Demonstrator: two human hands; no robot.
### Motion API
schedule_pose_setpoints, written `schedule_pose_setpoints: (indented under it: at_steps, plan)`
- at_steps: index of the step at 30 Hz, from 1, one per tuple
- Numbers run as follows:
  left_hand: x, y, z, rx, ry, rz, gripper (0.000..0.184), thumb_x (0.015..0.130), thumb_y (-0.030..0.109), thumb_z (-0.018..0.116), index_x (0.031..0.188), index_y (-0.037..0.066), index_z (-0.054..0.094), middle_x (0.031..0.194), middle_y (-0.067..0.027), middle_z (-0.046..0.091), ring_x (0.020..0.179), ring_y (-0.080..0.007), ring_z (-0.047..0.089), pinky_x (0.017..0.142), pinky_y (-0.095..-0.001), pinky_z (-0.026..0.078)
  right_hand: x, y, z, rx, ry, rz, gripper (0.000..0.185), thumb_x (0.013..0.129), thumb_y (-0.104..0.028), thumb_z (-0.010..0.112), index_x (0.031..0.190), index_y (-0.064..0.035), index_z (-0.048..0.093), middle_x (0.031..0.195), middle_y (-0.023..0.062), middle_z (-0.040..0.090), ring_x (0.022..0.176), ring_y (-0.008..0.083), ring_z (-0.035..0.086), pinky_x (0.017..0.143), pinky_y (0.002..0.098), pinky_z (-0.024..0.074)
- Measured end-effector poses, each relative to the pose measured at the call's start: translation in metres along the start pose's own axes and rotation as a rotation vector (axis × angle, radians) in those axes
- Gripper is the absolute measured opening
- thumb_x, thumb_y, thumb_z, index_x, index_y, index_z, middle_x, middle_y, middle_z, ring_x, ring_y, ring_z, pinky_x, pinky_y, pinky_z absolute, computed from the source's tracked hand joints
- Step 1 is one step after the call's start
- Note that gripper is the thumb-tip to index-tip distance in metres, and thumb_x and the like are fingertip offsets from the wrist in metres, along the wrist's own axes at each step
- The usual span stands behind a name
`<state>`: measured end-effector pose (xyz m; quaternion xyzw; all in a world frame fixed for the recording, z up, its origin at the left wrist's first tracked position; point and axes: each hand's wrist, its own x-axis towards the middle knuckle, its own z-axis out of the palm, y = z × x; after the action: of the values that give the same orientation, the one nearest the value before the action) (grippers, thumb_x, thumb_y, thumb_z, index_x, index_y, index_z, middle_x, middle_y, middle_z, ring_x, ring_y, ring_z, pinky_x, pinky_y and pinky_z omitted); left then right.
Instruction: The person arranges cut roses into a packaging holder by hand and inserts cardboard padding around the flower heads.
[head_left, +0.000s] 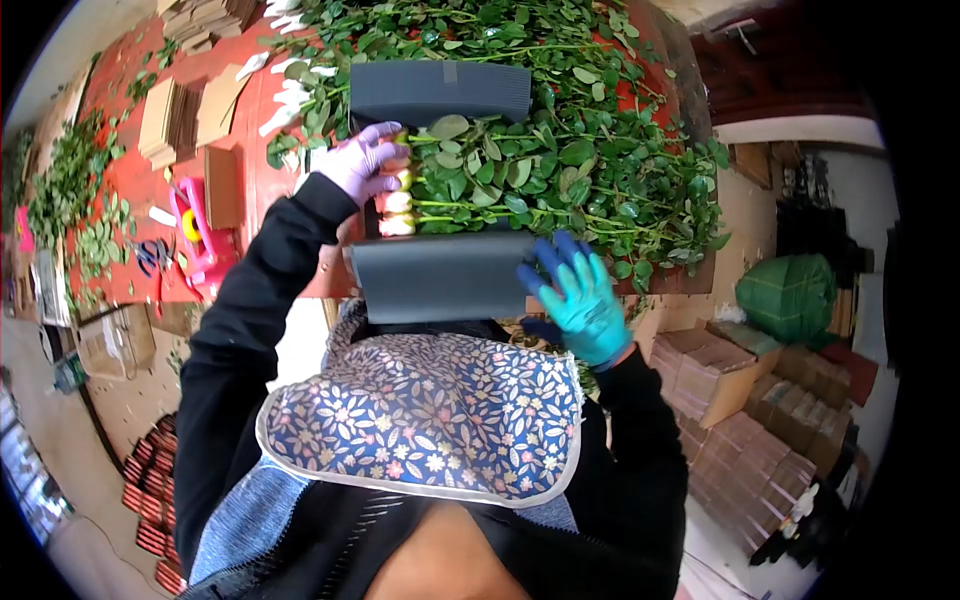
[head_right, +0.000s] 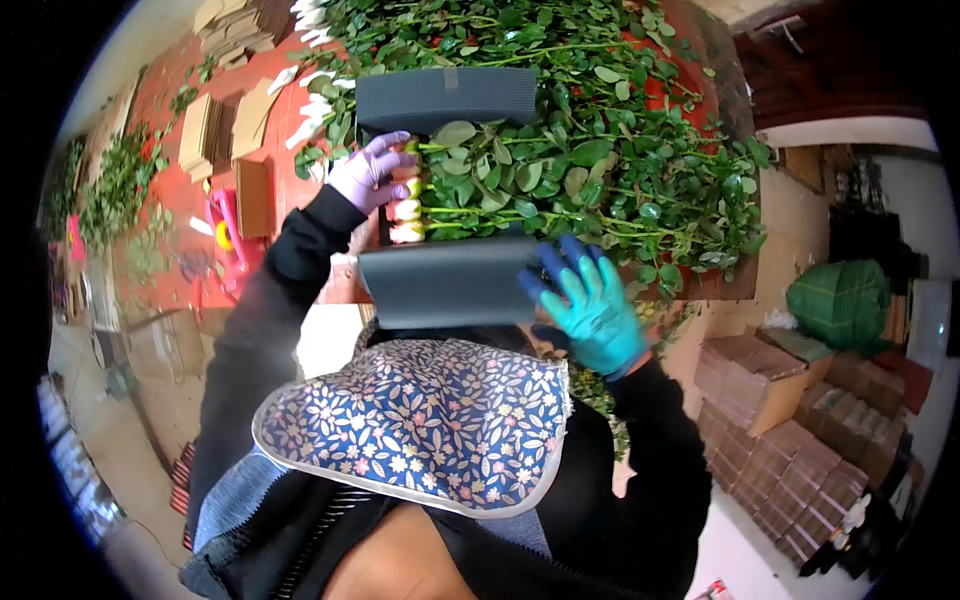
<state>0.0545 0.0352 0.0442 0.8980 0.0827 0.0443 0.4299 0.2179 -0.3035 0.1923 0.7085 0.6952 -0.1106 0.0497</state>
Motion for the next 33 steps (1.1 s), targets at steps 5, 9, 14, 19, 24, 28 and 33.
schedule_pose_setpoints:
  at_steps: [5, 9, 14, 19, 24, 28, 33]
  plan:
    - [0.002, 0.006, 0.002, 0.019, -0.021, 0.042, 0.043, 0.077, 0.015, 0.078, 0.117, 0.007, 0.062, 0.137, -0.02, 0.048, 0.118, -0.0372, 0.056, 0.098, -0.041, 0.05, -0.014, -0.005, 0.029, 0.013, 0.253, -0.154, 0.049, 0.08, -0.016, 0.064, 0.128, -0.0244, 0.06, 0.139, 0.0061, 0.052, 0.134, 0.0318, 0.044, 0.111, 0.0502, 0.0357]
    - [-0.01, -0.071, -0.014, -0.073, -0.101, -0.017, 0.043, 0.079, 0.017, 0.077, 0.119, 0.007, 0.062, 0.136, -0.0203, 0.047, 0.119, -0.0366, 0.055, 0.099, -0.0413, 0.049, 0.078, -0.01, -0.009, 0.15, 0.284, -0.182, 0.03, 0.077, -0.012, 0.066, 0.106, -0.0154, 0.068, 0.12, 0.0049, 0.062, 0.114, 0.0283, 0.058, 0.095, 0.0453, 0.0473]
    - [-0.01, -0.076, -0.007, -0.074, -0.037, 0.094, 0.044, 0.079, 0.021, 0.078, 0.118, 0.007, 0.062, 0.135, -0.0203, 0.047, 0.12, -0.0368, 0.054, 0.1, -0.0408, 0.048, 0.123, 0.016, -0.017, 0.356, 0.409, -0.041, 0.029, 0.077, -0.007, 0.067, 0.106, -0.0078, 0.067, 0.097, 0.009, 0.069, 0.087, 0.0296, 0.066, 0.078, 0.0413, 0.0515]
    - [-0.016, -0.071, 0.018, -0.081, 0.266, 0.054, 0.034, 0.089, 0.01, 0.06, 0.122, 0.003, 0.058, 0.108, -0.0143, 0.065, 0.106, -0.0285, 0.063, 0.094, -0.037, 0.05, 0.178, 0.052, 0.01, 0.56, 0.484, 0.201, 0.021, 0.09, -0.004, 0.061, 0.109, -0.0019, 0.068, 0.094, 0.0159, 0.071, 0.084, 0.0322, 0.07, 0.073, 0.0384, 0.0552]
    - [-0.065, -0.009, -0.027, 0.079, 0.441, -0.118, 0.014, 0.084, 0.008, 0.063, 0.098, 0.006, 0.062, 0.093, -0.0109, 0.063, 0.088, -0.0312, 0.062, 0.077, -0.0402, 0.051, 0.177, 0.072, 0.025, 0.426, 0.412, 0.293, 0.023, 0.093, -0.014, 0.059, 0.111, -0.0021, 0.068, 0.101, 0.0164, 0.072, 0.09, 0.0298, 0.07, 0.077, 0.0389, 0.0554]
    - [-0.041, 0.063, -0.049, 0.018, 0.059, 0.281, 0.026, 0.086, 0.021, 0.066, 0.109, 0.009, 0.066, 0.114, -0.0094, 0.064, 0.106, -0.028, 0.061, 0.089, -0.0382, 0.05, 0.165, 0.066, 0.018, 0.51, 0.405, 0.377, 0.022, 0.093, -0.01, 0.059, 0.112, -0.0015, 0.068, 0.102, 0.0162, 0.072, 0.093, 0.0275, 0.071, 0.08, 0.0372, 0.0553]
    - [-0.02, 0.043, -0.006, 0.296, -0.164, 0.289, 0.037, 0.082, 0.031, 0.067, 0.116, 0.016, 0.067, 0.131, -0.0054, 0.058, 0.123, -0.0258, 0.052, 0.106, -0.0425, 0.04, 0.153, 0.054, 0.001, 0.138, 0.525, 0.278, 0.023, 0.09, -0.012, 0.06, 0.112, -0.0059, 0.067, 0.094, 0.0149, 0.071, 0.082, 0.0319, 0.068, 0.07, 0.0416, 0.0522]
